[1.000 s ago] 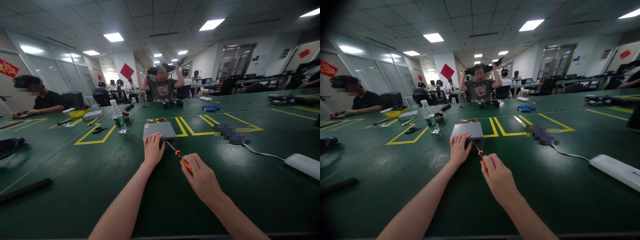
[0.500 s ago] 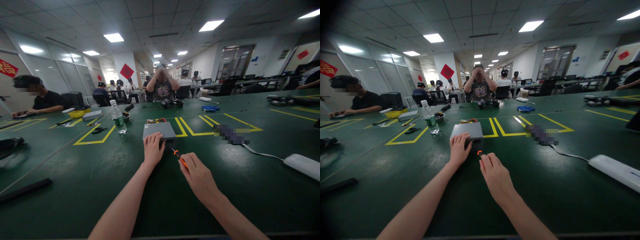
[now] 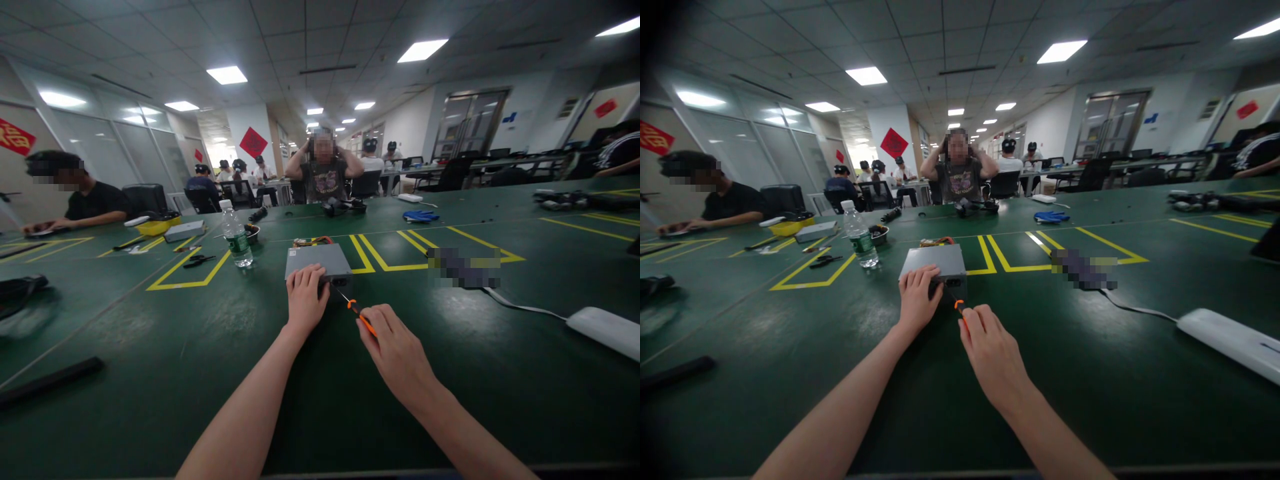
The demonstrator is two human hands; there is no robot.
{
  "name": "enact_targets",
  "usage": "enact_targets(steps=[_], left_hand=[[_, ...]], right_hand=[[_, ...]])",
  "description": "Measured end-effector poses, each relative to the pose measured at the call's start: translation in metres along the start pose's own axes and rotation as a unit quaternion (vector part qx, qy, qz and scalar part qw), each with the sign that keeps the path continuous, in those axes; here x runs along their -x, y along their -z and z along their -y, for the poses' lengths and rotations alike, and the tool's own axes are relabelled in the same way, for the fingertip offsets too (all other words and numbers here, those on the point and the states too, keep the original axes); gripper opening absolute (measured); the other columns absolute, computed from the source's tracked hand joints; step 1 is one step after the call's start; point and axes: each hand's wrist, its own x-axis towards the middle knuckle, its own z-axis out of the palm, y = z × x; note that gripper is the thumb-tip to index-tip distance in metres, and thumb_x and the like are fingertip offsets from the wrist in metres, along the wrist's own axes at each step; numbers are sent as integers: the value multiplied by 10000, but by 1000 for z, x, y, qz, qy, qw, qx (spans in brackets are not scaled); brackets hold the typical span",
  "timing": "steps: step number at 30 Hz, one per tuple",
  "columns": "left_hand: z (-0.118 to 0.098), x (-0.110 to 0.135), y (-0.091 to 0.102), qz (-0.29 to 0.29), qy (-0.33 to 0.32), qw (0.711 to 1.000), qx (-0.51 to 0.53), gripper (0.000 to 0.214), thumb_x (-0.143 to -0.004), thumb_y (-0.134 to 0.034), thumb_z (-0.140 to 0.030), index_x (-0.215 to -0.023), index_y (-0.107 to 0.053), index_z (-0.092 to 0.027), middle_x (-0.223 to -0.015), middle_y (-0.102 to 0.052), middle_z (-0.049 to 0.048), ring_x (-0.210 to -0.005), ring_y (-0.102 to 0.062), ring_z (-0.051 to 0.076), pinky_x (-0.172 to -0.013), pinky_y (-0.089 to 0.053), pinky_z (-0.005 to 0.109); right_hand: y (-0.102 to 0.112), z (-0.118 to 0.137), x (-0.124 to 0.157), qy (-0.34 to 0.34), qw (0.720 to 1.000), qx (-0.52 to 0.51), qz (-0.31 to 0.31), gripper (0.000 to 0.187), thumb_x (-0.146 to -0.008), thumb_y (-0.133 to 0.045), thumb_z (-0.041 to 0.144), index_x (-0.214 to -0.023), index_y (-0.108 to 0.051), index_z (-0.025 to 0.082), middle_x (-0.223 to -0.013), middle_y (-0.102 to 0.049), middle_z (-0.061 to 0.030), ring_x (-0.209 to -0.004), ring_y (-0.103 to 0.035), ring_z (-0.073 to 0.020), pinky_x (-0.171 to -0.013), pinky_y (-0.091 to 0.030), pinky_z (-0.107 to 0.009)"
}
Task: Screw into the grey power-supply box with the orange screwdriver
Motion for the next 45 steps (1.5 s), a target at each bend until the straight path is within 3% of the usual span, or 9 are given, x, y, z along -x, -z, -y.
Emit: enact_targets(steps=[5,10,14,17,21,26,31,37,45], left_hand=[[0,0,0,-3,0,1000,0,271,-820,-500,-243,-1090,-518,-257,-1183,-571,22,-1128,-466,191,-1015,-262,389],[1,0,-1,2,-1,1000,-1,270,-825,-492,-246,-1094,-512,-254,-1199,-563,17,-1142,-455,188,-1020,-250,383],[2,1,-1,7,-5,1000,4,287,-825,-492,-244,-1112,-500,-252,-1216,-552,12,-1151,-447,186,-1025,-240,383],[2,1,-1,8,-8,1000,0,299,-818,-503,-239,-1116,-498,-252,-1217,-552,15,-1157,-444,186,-1027,-240,384],[1,0,0,12,-11,1000,-1,299,-820,-498,-242,-1118,-498,-252,-1215,-553,18,-1159,-444,187,-1027,-242,386],[1,0,1,11,-9,1000,-9,301,-820,-492,-238,-1120,-499,-256,-1218,-550,25,-1154,-449,191,-1026,-249,393],[1,0,0,12,-9,1000,-10,305,-815,-500,-240,-1120,-500,-253,-1215,-552,27,-1154,-448,194,-1023,-251,395],[1,0,-1,12,-7,1000,-11,315,-804,-517,-236,-1117,-499,-260,-1214,-555,16,-1151,-451,190,-1025,-245,387],[1,0,0,16,-10,1000,-10,306,-816,-495,-236,-1122,-504,-249,-1210,-558,40,-1142,-457,209,-1016,-250,412]], right_hand=[[-6,10,8,23,999,9,24,205,-865,-346,165,-1014,-477,116,-1011,-460,-135,-703,-551,-146,-531,-489,-252],[-7,15,12,126,990,67,17,264,-837,-348,68,-1045,-494,141,-984,-498,-123,-739,-533,-156,-600,-456,-259],[1,8,1,156,980,123,4,165,-879,-441,270,-948,-554,172,-718,-516,-34,-582,-478,-133,-546,-365,-262],[4,2,-7,185,976,112,5,279,-881,-417,387,-917,-573,158,-788,-554,-72,-627,-505,-144,-573,-358,-271],[2,-9,-10,240,967,74,43,206,-834,-425,249,-969,-562,176,-986,-559,-134,-786,-546,-188,-649,-409,-295],[-4,-24,-13,368,929,44,4,182,-849,-418,145,-932,-558,225,-980,-604,-60,-659,-522,-107,-576,-401,-229],[-7,-27,-10,320,947,-39,7,166,-866,-439,282,-887,-557,167,-997,-598,-125,-740,-570,-139,-597,-446,-238],[-3,-24,-2,317,944,-78,53,328,-876,-393,249,-1173,-478,140,-1150,-540,-185,-872,-598,-168,-681,-487,-273],[-15,-21,-3,260,956,-136,-30,252,-853,-498,375,-933,-482,137,-1009,-623,-148,-900,-609,-177,-689,-507,-280]])
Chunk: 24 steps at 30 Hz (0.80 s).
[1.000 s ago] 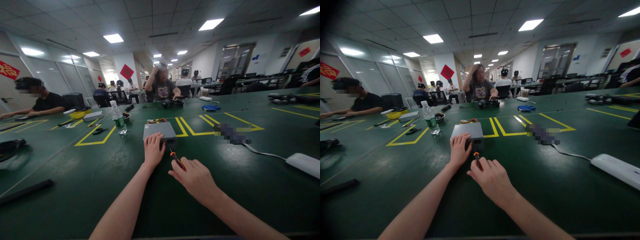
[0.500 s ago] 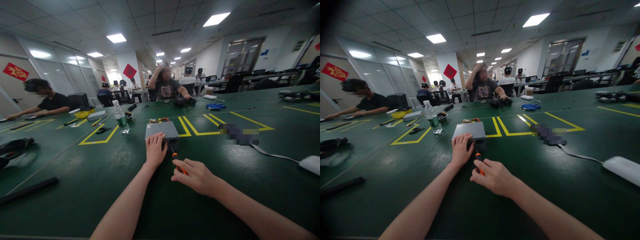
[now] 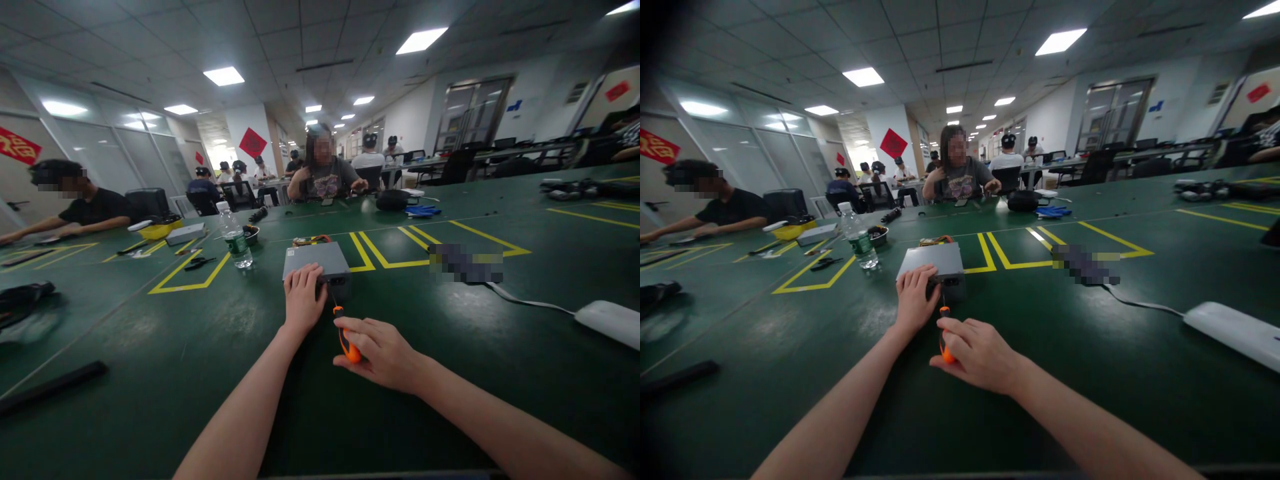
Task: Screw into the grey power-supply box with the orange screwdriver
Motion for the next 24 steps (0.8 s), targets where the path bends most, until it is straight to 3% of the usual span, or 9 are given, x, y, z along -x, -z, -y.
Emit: enact_targets(steps=[7,14,20,24], left_hand=[[0,0,0,6,0,1000,2,299,-824,-486,-242,-1123,-498,-248,-1223,-549,33,-1160,-442,209,-1022,-237,403],[0,0,0,3,-3,1000,-5,299,-826,-482,-244,-1124,-498,-248,-1222,-548,34,-1160,-445,204,-1021,-239,394],[0,0,0,1,-5,1000,-6,299,-823,-491,-247,-1122,-499,-246,-1220,-549,36,-1163,-442,205,-1020,-239,392],[0,0,-1,-3,-4,1000,-2,300,-818,-506,-251,-1118,-497,-244,-1216,-552,25,-1156,-445,196,-1019,-240,383]], right_hand=[[10,4,-2,20,996,-11,83,298,-891,-368,254,-1165,-441,162,-1153,-526,-177,-1015,-567,-204,-722,-508,-301],[2,4,-2,2,999,-39,24,225,-863,-484,326,-975,-474,131,-1086,-584,-156,-939,-598,-176,-727,-514,-271],[8,6,-2,-1,994,-47,94,322,-890,-386,268,-1185,-425,145,-1176,-515,-173,-1053,-547,-211,-743,-512,-301],[5,5,-3,20,999,-20,44,249,-877,-445,284,-1080,-485,145,-1127,-552,-170,-987,-583,-203,-703,-515,-291]])
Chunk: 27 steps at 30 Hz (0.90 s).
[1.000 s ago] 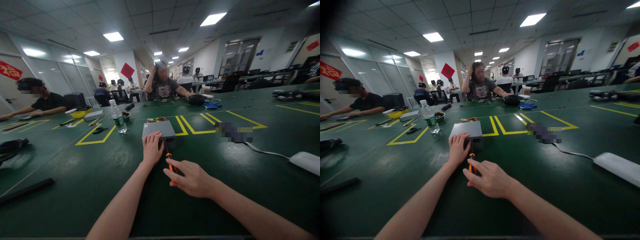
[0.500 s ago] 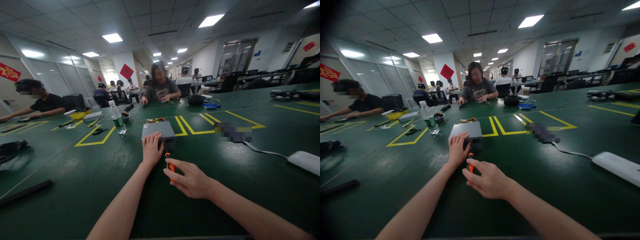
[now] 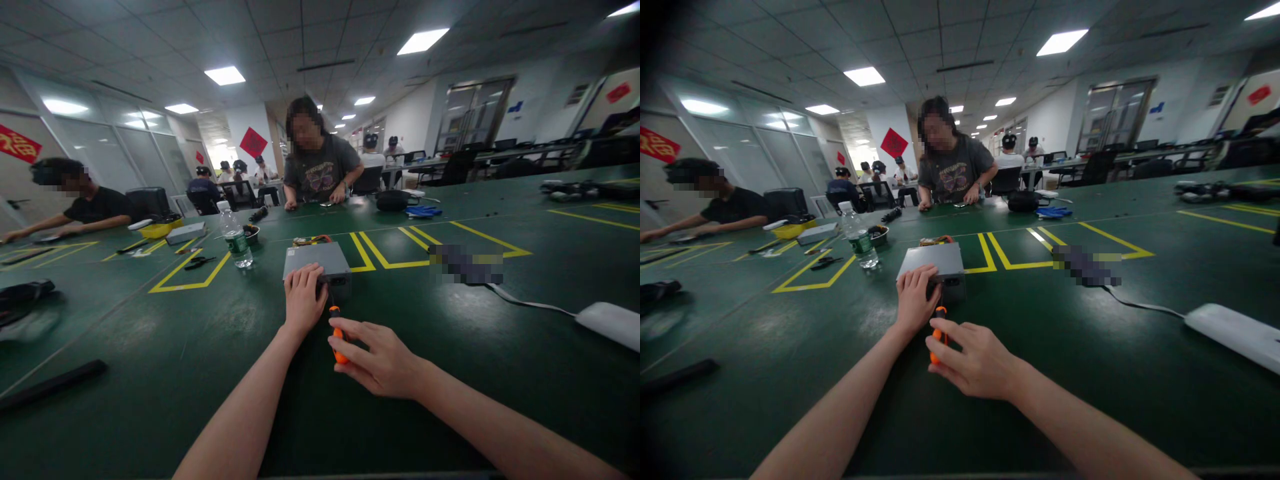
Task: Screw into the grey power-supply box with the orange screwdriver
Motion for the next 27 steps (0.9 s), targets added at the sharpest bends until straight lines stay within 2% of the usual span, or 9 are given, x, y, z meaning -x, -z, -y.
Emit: enact_targets(steps=[4,7,11,17,19,23,25,27], left_hand=[[0,0,0,0,-1,1000,1,311,-812,-512,-242,-1122,-492,-246,-1221,-550,19,-1159,-442,193,-1021,-237,378],[0,0,0,0,-1,1000,4,305,-816,-504,-239,-1120,-493,-249,-1219,-552,18,-1156,-444,195,-1020,-234,382],[0,0,1,-1,-2,1000,8,296,-816,-503,-237,-1112,-499,-247,-1214,-555,21,-1153,-446,196,-1020,-232,386],[0,0,1,1,0,1000,12,309,-807,-519,-234,-1115,-496,-247,-1217,-552,17,-1152,-444,191,-1022,-224,381],[0,0,1,2,1,1000,12,306,-809,-518,-236,-1114,-495,-249,-1219,-551,11,-1153,-443,187,-1023,-222,377],[0,0,1,0,0,1000,11,308,-810,-516,-234,-1116,-494,-249,-1220,-550,14,-1156,-441,189,-1024,-223,376],[0,0,1,-1,-1,1000,11,306,-813,-513,-238,-1118,-493,-248,-1219,-551,16,-1160,-440,189,-1025,-223,375],[0,0,0,-1,-1,1000,10,303,-815,-512,-245,-1117,-494,-247,-1216,-553,16,-1159,-441,188,-1026,-224,376]], right_hand=[[-6,0,1,-14,999,-16,-33,193,-858,-493,326,-909,-485,140,-1067,-594,-155,-916,-609,-184,-704,-520,-276],[-4,0,2,-29,999,-31,-5,276,-866,-459,368,-997,-479,126,-1079,-575,-161,-956,-594,-201,-709,-521,-280],[1,1,0,-11,999,-19,42,321,-881,-400,277,-1176,-446,159,-1139,-520,-166,-1024,-558,-215,-722,-510,-295],[-5,0,3,-25,999,-14,-20,214,-852,-497,324,-946,-487,131,-1083,-571,-162,-917,-598,-187,-705,-514,-276],[-5,0,3,-40,999,-27,-10,246,-857,-483,354,-961,-479,132,-1082,-571,-159,-914,-599,-188,-696,-517,-276],[0,1,1,-25,998,-28,53,320,-879,-411,312,-1156,-447,156,-1147,-515,-166,-983,-573,-204,-705,-512,-289],[1,1,1,-11,999,-10,49,312,-881,-404,284,-1165,-450,164,-1140,-515,-165,-989,-572,-206,-719,-509,-297],[-1,1,1,-12,1000,4,18,262,-872,-440,303,-1081,-483,150,-1105,-540,-161,-954,-587,-199,-708,-512,-288]])
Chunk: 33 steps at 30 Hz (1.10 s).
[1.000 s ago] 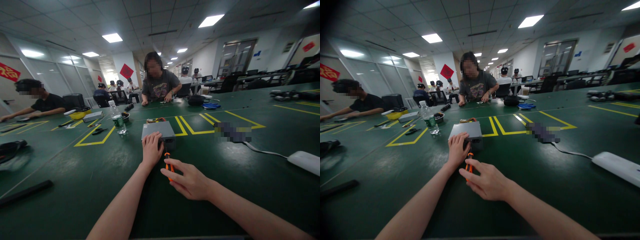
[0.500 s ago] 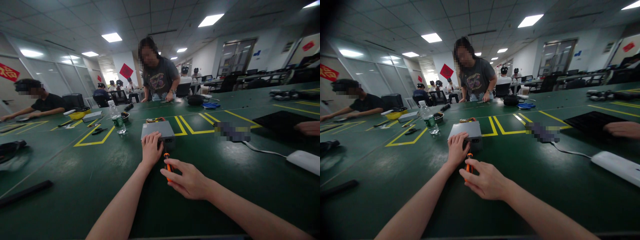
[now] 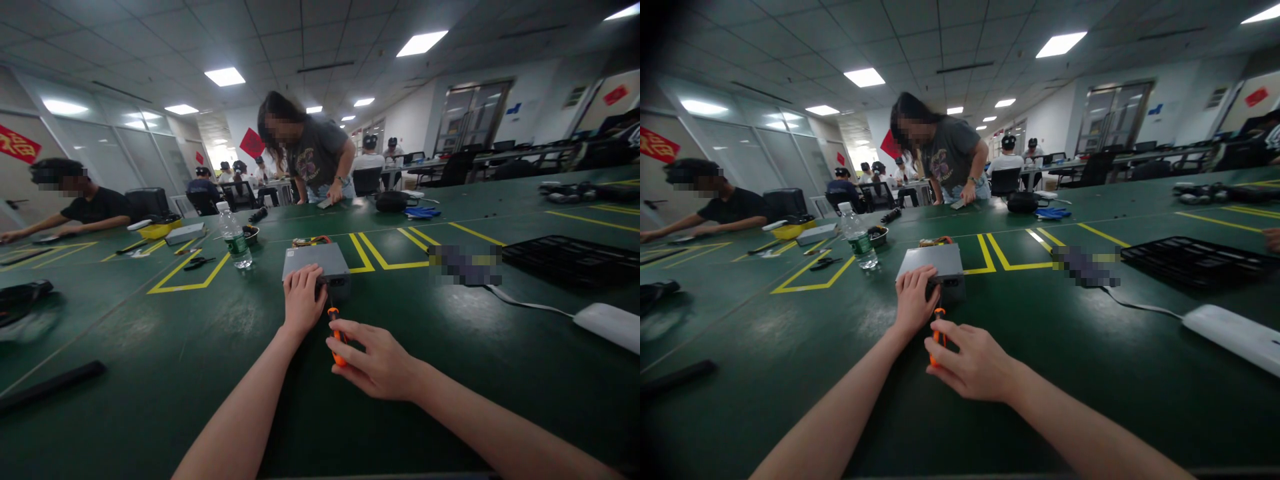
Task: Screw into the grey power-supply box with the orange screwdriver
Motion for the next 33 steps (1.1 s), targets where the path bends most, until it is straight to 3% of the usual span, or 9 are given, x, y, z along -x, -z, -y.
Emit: enact_targets(steps=[4,9,11,17,19,24,30,33], left_hand=[[0,0,-1,-1,2,1000,-1,310,-806,-526,-248,-1115,-496,-251,-1212,-555,12,-1151,-447,191,-1022,-229,382],[0,0,-2,-6,3,1000,2,300,-807,-525,-247,-1107,-502,-248,-1208,-559,20,-1150,-450,190,-1020,-237,381],[0,0,-2,-6,3,1000,4,294,-812,-522,-252,-1105,-501,-249,-1205,-560,17,-1150,-451,185,-1024,-233,378],[0,0,-2,-6,8,1000,5,281,-821,-509,-254,-1102,-507,-248,-1204,-560,27,-1148,-453,190,-1018,-237,384],[0,-1,-2,-6,11,1000,5,268,-827,-498,-255,-1095,-512,-251,-1199,-563,30,-1145,-455,192,-1013,-243,390],[0,-1,-2,-10,14,1000,2,262,-817,-513,-253,-1079,-519,-258,-1187,-570,19,-1131,-466,186,-1009,-255,385],[1,-2,-2,-5,14,1000,2,259,-814,-518,-257,-1073,-523,-262,-1184,-572,16,-1134,-467,183,-1012,-257,384],[1,-2,-3,-3,14,1000,-2,253,-818,-512,-259,-1071,-523,-265,-1188,-570,15,-1134,-467,183,-1011,-256,385]], right_hand=[[-6,-1,2,-33,998,-10,-52,212,-853,-487,347,-933,-475,151,-1054,-581,-142,-871,-612,-179,-670,-517,-266],[1,1,1,-19,998,-35,39,321,-879,-414,337,-1141,-449,155,-1135,-518,-169,-934,-589,-192,-667,-507,-269],[3,1,-1,-4,999,-24,47,321,-881,-406,289,-1180,-443,179,-1151,-508,-167,-974,-575,-201,-698,-502,-283],[-5,-1,1,-25,998,-10,-52,187,-848,-492,336,-889,-483,153,-1043,-597,-145,-779,-617,-160,-626,-500,-262],[-5,0,1,-38,999,-22,-33,226,-852,-477,363,-926,-480,150,-1038,-597,-141,-775,-618,-163,-623,-503,-267],[2,2,-2,-14,998,-29,57,331,-868,-429,294,-1176,-445,175,-1178,-512,-166,-982,-575,-207,-724,-498,-304],[-4,0,0,-26,998,-16,-49,157,-845,-481,291,-922,-496,155,-1041,-606,-138,-788,-615,-169,-628,-498,-276],[-2,0,2,-41,998,-35,-14,242,-859,-462,339,-1006,-486,148,-1086,-581,-152,-827,-616,-181,-653,-509,-288]])
